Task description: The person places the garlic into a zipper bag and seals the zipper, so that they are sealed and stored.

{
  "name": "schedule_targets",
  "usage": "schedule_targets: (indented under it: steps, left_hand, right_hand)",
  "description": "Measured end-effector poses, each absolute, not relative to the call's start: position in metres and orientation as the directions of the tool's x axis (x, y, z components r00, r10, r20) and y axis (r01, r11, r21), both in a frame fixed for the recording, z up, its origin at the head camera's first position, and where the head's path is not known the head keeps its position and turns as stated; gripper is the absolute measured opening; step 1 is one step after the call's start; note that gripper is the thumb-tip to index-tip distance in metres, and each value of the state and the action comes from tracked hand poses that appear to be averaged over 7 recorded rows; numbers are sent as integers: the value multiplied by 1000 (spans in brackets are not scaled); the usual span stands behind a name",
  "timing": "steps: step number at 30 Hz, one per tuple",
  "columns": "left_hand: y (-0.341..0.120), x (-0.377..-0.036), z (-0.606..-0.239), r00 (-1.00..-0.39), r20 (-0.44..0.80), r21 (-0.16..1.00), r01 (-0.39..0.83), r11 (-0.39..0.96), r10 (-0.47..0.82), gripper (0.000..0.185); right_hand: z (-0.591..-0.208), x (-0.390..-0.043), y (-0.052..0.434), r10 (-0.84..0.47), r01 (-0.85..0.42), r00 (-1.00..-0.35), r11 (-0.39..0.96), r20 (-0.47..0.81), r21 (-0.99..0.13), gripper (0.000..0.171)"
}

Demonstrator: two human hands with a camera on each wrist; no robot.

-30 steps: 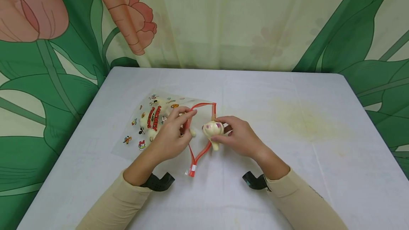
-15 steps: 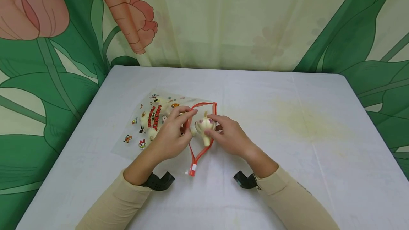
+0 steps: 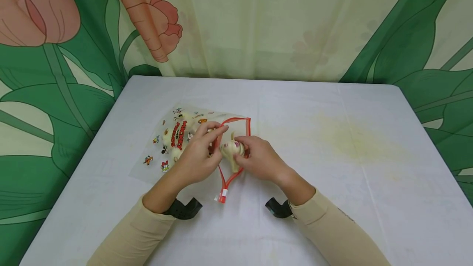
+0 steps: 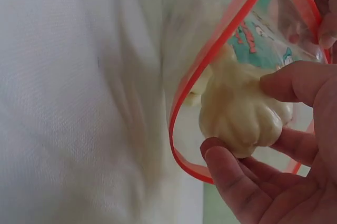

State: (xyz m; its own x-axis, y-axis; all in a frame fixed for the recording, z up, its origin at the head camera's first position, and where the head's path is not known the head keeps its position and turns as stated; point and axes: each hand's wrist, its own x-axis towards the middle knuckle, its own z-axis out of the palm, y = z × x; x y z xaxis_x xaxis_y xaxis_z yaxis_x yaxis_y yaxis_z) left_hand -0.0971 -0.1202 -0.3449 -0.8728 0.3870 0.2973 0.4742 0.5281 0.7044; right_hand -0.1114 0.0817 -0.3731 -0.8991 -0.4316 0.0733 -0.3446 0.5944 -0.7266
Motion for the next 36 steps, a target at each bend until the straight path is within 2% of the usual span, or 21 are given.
schedule_targets:
  steps: [8, 14, 23, 32, 36]
  left_hand:
    - [-120, -98, -345, -873, 301, 703, 476, 529, 385, 54]
    - [-121, -97, -346, -876, 288, 705, 467, 534, 386, 52]
    - [-121, -97, -345, -872, 302, 706, 477, 524, 386, 51]
    - [-120, -96, -344, -874, 300, 713, 472, 519, 382, 52]
    - [-121, -97, -346, -872, 303, 710, 476, 519, 384, 52]
  right_hand:
    - [-375, -113, 76, -421, -325, -906, 616, 48, -717, 22]
    - [-377, -112, 76, -396, -277, -918, 650, -5, -707, 31]
    - [-377, -109, 75, -373, -240, -927, 663, -35, -709, 32]
    - [-374, -104, 75, -413, -251, -910, 617, -35, -746, 20]
    - [-374, -102, 77, -389, -233, -920, 623, -37, -747, 13]
